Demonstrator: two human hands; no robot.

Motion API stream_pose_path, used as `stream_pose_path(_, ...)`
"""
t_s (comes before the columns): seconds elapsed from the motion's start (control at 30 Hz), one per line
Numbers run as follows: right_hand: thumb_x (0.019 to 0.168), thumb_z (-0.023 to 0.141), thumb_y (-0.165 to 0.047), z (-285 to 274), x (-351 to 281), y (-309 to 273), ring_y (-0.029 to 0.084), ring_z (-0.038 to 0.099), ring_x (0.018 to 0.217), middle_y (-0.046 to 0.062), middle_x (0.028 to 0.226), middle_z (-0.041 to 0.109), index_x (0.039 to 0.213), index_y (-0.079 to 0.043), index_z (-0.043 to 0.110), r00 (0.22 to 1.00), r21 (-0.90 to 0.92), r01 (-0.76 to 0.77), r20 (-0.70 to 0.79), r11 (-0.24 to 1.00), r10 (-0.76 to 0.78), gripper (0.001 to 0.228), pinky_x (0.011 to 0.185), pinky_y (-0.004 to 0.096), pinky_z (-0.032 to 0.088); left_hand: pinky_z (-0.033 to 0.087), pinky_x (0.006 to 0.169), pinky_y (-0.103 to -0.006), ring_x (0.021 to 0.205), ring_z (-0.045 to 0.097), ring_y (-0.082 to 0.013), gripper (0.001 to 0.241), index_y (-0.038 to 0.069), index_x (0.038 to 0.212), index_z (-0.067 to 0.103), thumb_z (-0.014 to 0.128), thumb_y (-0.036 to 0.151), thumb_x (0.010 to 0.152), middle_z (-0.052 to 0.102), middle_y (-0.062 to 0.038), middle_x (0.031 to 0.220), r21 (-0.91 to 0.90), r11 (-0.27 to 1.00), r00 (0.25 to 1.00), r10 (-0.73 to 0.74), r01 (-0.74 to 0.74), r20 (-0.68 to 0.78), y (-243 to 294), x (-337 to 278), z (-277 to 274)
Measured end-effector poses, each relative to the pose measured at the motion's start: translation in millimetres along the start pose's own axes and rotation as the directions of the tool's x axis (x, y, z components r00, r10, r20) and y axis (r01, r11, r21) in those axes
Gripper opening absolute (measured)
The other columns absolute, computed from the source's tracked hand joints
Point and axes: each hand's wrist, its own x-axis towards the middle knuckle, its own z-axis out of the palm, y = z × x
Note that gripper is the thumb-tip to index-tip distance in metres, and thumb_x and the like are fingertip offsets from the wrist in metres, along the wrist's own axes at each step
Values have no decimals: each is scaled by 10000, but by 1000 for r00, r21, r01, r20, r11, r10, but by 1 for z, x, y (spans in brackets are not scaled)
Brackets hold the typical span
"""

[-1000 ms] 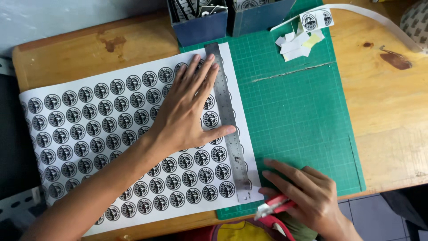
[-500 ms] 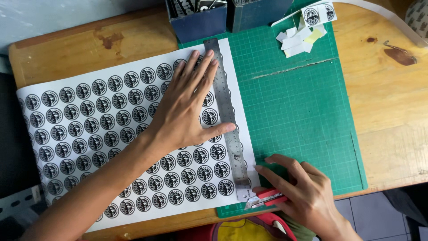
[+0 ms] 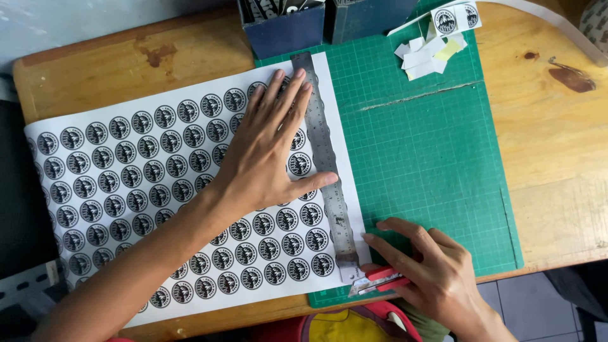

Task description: The person uses a metal ruler and a red utility knife to cut a sheet of circular stickers on a green cutting mat. They align the ruler along the sticker rows and slice through the paper to separate the stickers.

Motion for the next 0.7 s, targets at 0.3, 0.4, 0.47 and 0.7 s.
stream_pose_path(0.3,1140,361,-614,1,-1,1,228,730,844,136,1455,700,1489,-211,741,1000,-8,11,6,1000,-11,655,777,385,570,125,1485,-628,1802,139,-424,1333,-21,1815,192,421,987,973,161,-230,1915,-12,1000,1000,6,-6,0,0,1,-1)
stream_pose_path(0.4,1148,338,-608,-1,2,-1,228,731,842,129,1446,698,1468,-198,753,1000,0,15,-2,1000,-15,665,763,376,568,116,1485,-631,1804,128,-420,1339,-14,1819,179,451,989,975,147,-231,1917,-8,1000,1000,2,-2,6,-1,0,0)
stream_pose_path(0.47,1150,339,-602,-1,1,0,222,726,834,126,1452,700,1478,-204,747,1000,1,13,-1,1000,-13,658,763,373,564,117,1485,-630,1804,129,-420,1339,-15,1818,181,453,989,975,147,-230,1917,-7,1000,1000,0,0,4,0,0,0)
stream_pose_path(0.7,1148,309,-623,-1,0,1,208,719,822,113,1459,703,1493,-223,742,1000,-8,9,1,1000,-9,683,758,366,563,123,1483,-637,1803,133,-429,1340,-16,1818,179,469,986,976,148,-229,1917,-11,1000,1000,8,-8,4,0,0,-2)
